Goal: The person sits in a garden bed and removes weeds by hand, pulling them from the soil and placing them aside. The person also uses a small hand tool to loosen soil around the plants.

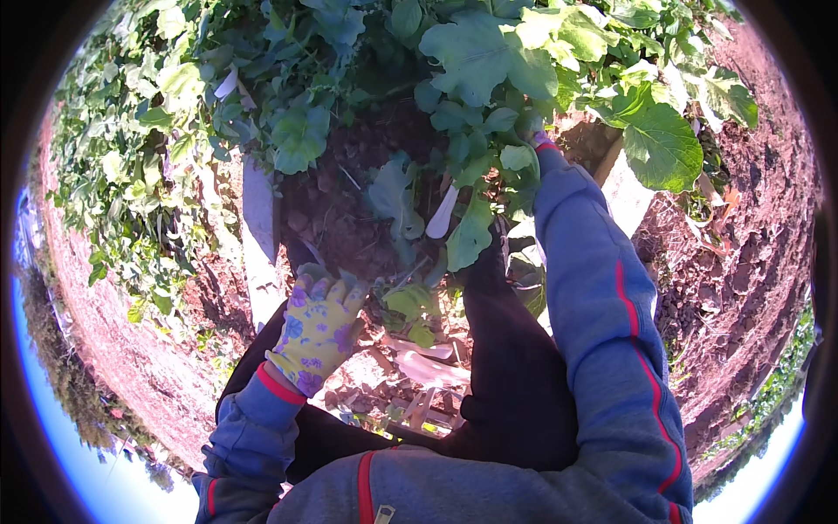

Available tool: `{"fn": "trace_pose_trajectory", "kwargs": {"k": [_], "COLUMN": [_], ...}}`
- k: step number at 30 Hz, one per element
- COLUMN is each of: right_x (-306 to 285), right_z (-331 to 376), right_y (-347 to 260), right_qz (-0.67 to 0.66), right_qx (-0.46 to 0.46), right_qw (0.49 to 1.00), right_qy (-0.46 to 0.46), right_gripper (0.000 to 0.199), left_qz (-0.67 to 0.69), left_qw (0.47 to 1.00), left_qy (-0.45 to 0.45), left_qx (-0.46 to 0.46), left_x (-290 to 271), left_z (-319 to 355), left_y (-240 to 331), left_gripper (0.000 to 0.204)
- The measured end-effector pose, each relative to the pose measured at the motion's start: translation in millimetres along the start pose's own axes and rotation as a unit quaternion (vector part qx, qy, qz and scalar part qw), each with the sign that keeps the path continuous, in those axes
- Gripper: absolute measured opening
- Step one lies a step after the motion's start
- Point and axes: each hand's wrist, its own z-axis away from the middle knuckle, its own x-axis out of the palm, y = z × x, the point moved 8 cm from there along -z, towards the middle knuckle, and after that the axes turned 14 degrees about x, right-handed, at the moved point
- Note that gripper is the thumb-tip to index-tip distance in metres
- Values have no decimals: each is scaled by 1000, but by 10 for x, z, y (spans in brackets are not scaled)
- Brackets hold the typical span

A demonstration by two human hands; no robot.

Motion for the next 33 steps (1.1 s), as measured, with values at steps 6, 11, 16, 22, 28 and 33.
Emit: {"fn": "trace_pose_trajectory", "kwargs": {"k": [6,11,16,22,28,33], "right_x": [9,43,11,-298,-354,-1453], "right_z": [41,113,352,1151,2542,2485], "right_y": [0,98,518,1660,2083,-161], "right_qz": [-17,-47,-82,-199,-732,-542], "right_qx": [-7,-20,8,199,361,135], "right_qw": [1000,999,997,959,571,828], "right_qy": [7,7,8,34,87,-45], "right_gripper": [36,35,33,30,27,35], "left_qz": [9,6,1,5,6,322], "left_qw": [1000,1000,1000,1000,997,928], "left_qy": [4,2,-13,13,74,186], "left_qx": [2,5,5,14,30,-32], "left_x": [-43,-66,-44,-102,-250,-279], "left_z": [-7,-36,-52,-61,-81,-64], "left_y": [41,71,85,130,180,102], "left_gripper": [46,46,46,47,47,66]}}
